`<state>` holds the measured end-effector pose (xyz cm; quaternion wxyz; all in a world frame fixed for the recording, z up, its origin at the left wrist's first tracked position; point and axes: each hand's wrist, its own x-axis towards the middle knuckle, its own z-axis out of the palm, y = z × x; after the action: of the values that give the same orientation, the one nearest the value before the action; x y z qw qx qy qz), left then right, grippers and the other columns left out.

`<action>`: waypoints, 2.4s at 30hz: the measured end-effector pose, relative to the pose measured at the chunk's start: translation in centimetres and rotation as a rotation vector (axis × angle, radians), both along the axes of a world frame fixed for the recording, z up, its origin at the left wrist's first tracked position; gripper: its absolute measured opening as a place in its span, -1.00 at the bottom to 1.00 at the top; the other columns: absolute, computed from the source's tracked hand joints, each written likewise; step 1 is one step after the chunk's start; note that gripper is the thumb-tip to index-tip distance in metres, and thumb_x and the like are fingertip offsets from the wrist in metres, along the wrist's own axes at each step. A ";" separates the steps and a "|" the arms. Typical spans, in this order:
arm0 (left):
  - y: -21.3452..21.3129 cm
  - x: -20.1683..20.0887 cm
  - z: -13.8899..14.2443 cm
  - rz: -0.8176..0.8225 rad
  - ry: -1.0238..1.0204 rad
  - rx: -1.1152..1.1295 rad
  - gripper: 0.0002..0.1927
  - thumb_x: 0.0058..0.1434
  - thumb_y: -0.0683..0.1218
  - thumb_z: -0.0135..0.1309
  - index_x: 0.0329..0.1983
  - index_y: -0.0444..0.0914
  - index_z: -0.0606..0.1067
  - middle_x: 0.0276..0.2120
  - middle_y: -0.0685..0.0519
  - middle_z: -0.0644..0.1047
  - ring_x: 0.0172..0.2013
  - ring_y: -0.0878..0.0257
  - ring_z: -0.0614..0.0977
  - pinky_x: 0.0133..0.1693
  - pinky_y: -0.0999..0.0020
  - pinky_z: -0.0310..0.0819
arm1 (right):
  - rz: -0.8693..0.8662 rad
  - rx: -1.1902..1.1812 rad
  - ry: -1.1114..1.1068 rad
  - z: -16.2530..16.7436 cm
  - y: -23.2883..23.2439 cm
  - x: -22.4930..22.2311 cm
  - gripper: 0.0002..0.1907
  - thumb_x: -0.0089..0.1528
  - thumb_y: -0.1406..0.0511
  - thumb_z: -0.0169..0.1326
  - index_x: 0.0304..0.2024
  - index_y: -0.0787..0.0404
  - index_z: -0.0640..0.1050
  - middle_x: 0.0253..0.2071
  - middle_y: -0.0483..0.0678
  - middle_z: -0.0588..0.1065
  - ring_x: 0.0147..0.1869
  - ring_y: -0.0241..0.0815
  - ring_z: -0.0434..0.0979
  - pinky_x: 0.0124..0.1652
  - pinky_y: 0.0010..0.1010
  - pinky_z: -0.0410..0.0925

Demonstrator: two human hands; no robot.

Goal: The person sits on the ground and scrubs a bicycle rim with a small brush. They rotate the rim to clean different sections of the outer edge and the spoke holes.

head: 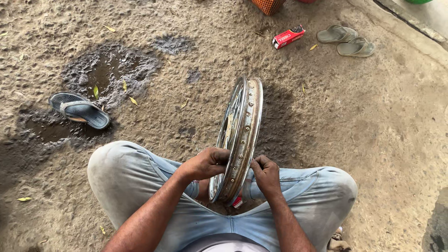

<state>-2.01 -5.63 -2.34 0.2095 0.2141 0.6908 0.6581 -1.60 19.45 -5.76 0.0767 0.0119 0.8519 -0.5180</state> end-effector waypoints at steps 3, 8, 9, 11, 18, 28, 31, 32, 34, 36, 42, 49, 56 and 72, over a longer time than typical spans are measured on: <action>-0.4 0.1 -0.3 -0.002 0.096 -0.027 -0.74 0.24 -0.26 0.16 0.01 -0.30 0.59 -0.24 0.02 0.69 -0.19 0.38 0.64 -0.10 0.35 0.58 | 0.013 0.003 -0.017 -0.3 0.3 0.0 -0.74 0.27 0.27 0.16 -0.47 0.30 0.55 -0.62 -0.17 0.40 -0.50 -0.40 0.28 -0.48 -0.44 0.24; -1.0 0.8 -0.6 0.050 0.198 -0.256 -0.73 0.24 -0.15 0.12 0.01 -0.26 0.60 -0.16 -0.01 0.66 -0.14 0.22 0.69 -0.03 0.33 0.60 | 0.191 0.101 -0.101 -0.3 1.7 0.0 -0.71 0.27 0.29 0.16 -0.53 0.30 0.54 -0.57 -0.14 0.44 -0.50 -0.34 0.35 -0.49 -0.42 0.32; -0.9 1.4 -0.5 0.080 0.163 -0.156 -0.68 0.22 -0.11 0.10 0.04 -0.27 0.57 -0.08 0.00 0.63 -0.06 0.17 0.66 0.03 0.28 0.56 | 0.244 0.063 -0.092 -0.2 2.0 0.1 -0.74 0.25 0.28 0.17 -0.51 0.29 0.57 -0.56 -0.13 0.48 -0.48 -0.36 0.39 -0.47 -0.43 0.34; -0.5 2.6 -0.2 0.134 0.088 0.043 -0.57 0.19 -0.04 0.08 0.10 -0.29 0.50 0.07 0.03 0.55 0.09 0.08 0.61 0.16 0.18 0.49 | 0.345 -0.013 -0.078 -0.1 2.1 0.1 -0.79 0.23 0.28 0.19 -0.46 0.27 0.62 -0.54 -0.13 0.55 -0.45 -0.38 0.47 -0.44 -0.45 0.37; 3.9 5.4 2.7 0.610 0.319 -0.506 -0.65 0.15 0.09 0.17 -0.13 -0.23 0.64 -0.02 -0.02 0.58 -0.03 -0.04 0.48 0.05 -0.01 0.18 | 0.344 0.000 -0.043 0.1 0.2 0.4 -0.80 0.21 0.26 0.19 -0.28 0.29 0.68 -0.45 -0.05 0.67 -0.40 -0.34 0.61 -0.36 -0.41 0.47; 4.3 4.5 2.0 0.517 0.176 -0.225 -0.70 0.31 0.01 0.06 -0.14 -0.35 0.51 -0.23 -0.15 0.53 -0.18 -0.08 0.59 -0.12 0.08 0.42 | 0.305 -0.211 -0.037 1.4 0.0 -0.4 -0.81 0.26 0.27 0.22 -0.25 0.29 0.70 -0.48 -0.11 0.58 -0.41 -0.41 0.48 -0.42 -0.47 0.37; 4.5 4.4 1.7 0.511 0.165 -0.147 -0.72 0.32 -0.02 0.05 -0.19 -0.38 0.47 -0.31 -0.19 0.51 -0.25 -0.13 0.58 -0.18 0.07 0.43 | 0.157 -0.415 -0.097 1.3 -0.4 -2.0 -0.82 0.28 0.28 0.20 -0.32 0.28 0.67 -0.50 -0.15 0.56 -0.46 -0.42 0.46 -0.46 -0.50 0.37; 4.5 4.4 1.7 0.515 0.177 -0.141 -0.72 0.31 -0.04 0.06 -0.20 -0.39 0.45 -0.33 -0.21 0.50 -0.26 -0.15 0.57 -0.19 0.05 0.42 | 0.096 -0.465 -0.122 1.3 -0.4 -2.5 -0.80 0.28 0.27 0.19 -0.37 0.27 0.65 -0.51 -0.16 0.57 -0.48 -0.42 0.47 -0.47 -0.51 0.38; 4.4 4.3 1.9 0.518 0.209 -0.154 -0.72 0.30 -0.03 0.06 -0.21 -0.38 0.46 -0.32 -0.21 0.51 -0.25 -0.15 0.57 -0.19 0.05 0.42 | 0.114 -0.442 -0.050 1.2 -0.2 -3.0 -0.82 0.28 0.29 0.20 -0.40 0.25 0.64 -0.51 -0.19 0.54 -0.47 -0.45 0.46 -0.47 -0.53 0.38; 4.3 4.3 2.0 0.516 0.184 -0.213 -0.71 0.28 -0.01 0.07 -0.24 -0.38 0.46 -0.33 -0.21 0.50 -0.26 -0.14 0.58 -0.20 0.05 0.41 | 0.071 -0.358 0.013 1.2 0.0 -3.1 -0.79 0.28 0.30 0.21 -0.45 0.24 0.61 -0.53 -0.20 0.49 -0.49 -0.46 0.40 -0.49 -0.54 0.33; 4.3 4.3 1.9 0.503 0.167 -0.383 -0.63 0.25 0.08 0.09 -0.28 -0.37 0.46 -0.33 -0.23 0.51 -0.26 -0.15 0.57 -0.16 0.00 0.36 | -0.165 -0.262 0.085 0.7 -0.3 -1.4 -0.73 0.28 0.35 0.21 -0.53 0.25 0.54 -0.58 -0.22 0.42 -0.52 -0.46 0.27 -0.53 -0.53 0.18; 4.2 4.2 1.8 0.495 0.165 -0.422 -0.60 0.27 0.11 0.06 -0.27 -0.36 0.45 -0.32 -0.23 0.52 -0.22 -0.16 0.57 -0.09 -0.02 0.34 | -0.224 -0.246 0.220 1.0 -1.6 -1.3 -0.69 0.29 0.38 0.20 -0.55 0.25 0.47 -0.58 -0.26 0.35 -0.48 -0.49 0.24 -0.50 -0.56 0.16; 4.3 4.1 1.3 0.457 0.107 -0.325 -0.64 0.29 0.08 0.07 -0.26 -0.36 0.41 -0.39 -0.21 0.49 -0.28 -0.10 0.59 -0.19 0.06 0.40 | -0.196 -0.382 0.091 1.3 -1.6 -2.0 -0.69 0.32 0.34 0.15 -0.53 0.24 0.45 -0.60 -0.25 0.34 -0.54 -0.48 0.23 -0.55 -0.54 0.12; 4.8 4.6 1.6 0.524 0.110 -0.078 -0.74 0.32 -0.01 0.09 -0.15 -0.33 0.49 -0.36 -0.17 0.58 -0.31 0.00 0.66 -0.22 0.17 0.49 | -0.072 0.074 0.265 1.6 -1.0 -2.4 -0.68 0.42 0.26 0.06 -0.39 0.32 0.56 -0.59 -0.04 0.45 -0.51 -0.28 0.35 -0.47 -0.30 0.26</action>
<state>2.55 -0.85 -0.74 0.0024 0.0552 0.7578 0.6502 -4.01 18.40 -4.18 -0.0557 -0.0232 0.8722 -0.4854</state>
